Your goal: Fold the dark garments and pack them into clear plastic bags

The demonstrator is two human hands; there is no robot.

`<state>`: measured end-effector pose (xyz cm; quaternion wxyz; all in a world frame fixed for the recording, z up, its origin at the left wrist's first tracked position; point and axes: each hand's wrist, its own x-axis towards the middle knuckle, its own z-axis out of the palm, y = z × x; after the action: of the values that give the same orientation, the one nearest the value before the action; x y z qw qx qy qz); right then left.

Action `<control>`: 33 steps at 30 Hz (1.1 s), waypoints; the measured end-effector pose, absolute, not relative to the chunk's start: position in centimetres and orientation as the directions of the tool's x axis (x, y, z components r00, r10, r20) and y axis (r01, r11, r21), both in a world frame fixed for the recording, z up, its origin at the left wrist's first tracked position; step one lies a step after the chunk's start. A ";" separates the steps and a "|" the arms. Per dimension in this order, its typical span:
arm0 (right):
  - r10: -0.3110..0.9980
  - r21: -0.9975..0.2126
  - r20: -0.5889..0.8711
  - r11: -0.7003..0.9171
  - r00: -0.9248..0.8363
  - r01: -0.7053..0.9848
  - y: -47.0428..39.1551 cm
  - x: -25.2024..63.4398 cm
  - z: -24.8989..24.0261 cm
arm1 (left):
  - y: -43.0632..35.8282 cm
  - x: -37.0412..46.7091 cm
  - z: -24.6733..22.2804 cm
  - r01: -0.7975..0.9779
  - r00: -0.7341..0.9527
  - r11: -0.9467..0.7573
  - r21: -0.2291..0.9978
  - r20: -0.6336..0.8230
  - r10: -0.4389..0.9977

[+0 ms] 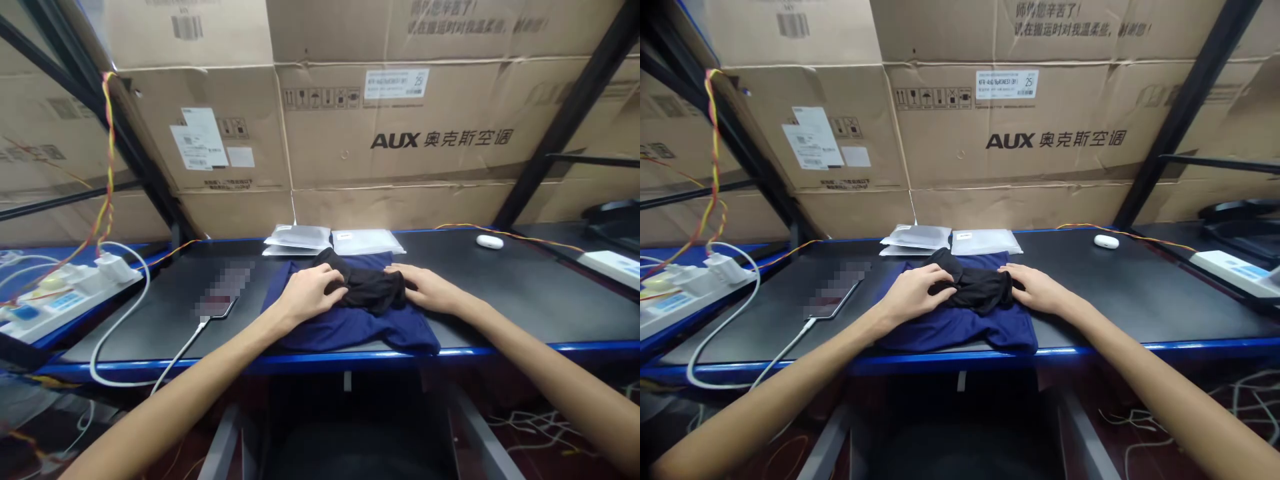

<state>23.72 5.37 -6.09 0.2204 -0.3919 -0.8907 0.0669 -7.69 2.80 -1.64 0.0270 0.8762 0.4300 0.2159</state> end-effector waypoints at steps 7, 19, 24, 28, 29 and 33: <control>0.743 -0.306 0.345 0.667 -0.574 0.679 5.5 24.0 -6.3 | 4.2 -11.2 1.0 0.649 0.272 -0.508 0.566 0.451 0.850; 0.746 -0.316 0.353 0.663 -0.565 0.678 5.6 23.9 -6.1 | 4.3 -18.2 -0.1 0.974 0.171 -0.195 0.117 0.187 0.967; 0.762 -0.362 0.425 0.638 -0.490 0.679 4.9 23.5 -5.0 | 4.4 -17.0 0.6 0.844 0.408 -0.502 0.189 0.383 0.829; 0.777 -0.463 0.461 0.623 -0.428 0.631 3.8 22.8 -3.9 | 4.9 -16.4 0.4 0.778 0.492 -0.557 0.291 0.271 0.827; 0.773 -0.469 0.449 0.630 -0.447 0.618 3.6 22.6 -3.8 | 5.0 -16.4 0.3 0.772 0.500 -0.561 0.299 0.259 0.827; 0.743 -0.462 0.464 0.667 -0.481 0.584 3.2 22.1 -3.6 | 5.3 -16.4 0.1 0.743 0.492 -0.570 0.349 0.292 0.820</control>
<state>22.12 3.18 -3.61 0.3280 -0.3897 -0.8520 0.1212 -16.43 5.29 0.08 0.0885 0.8592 0.4549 0.2168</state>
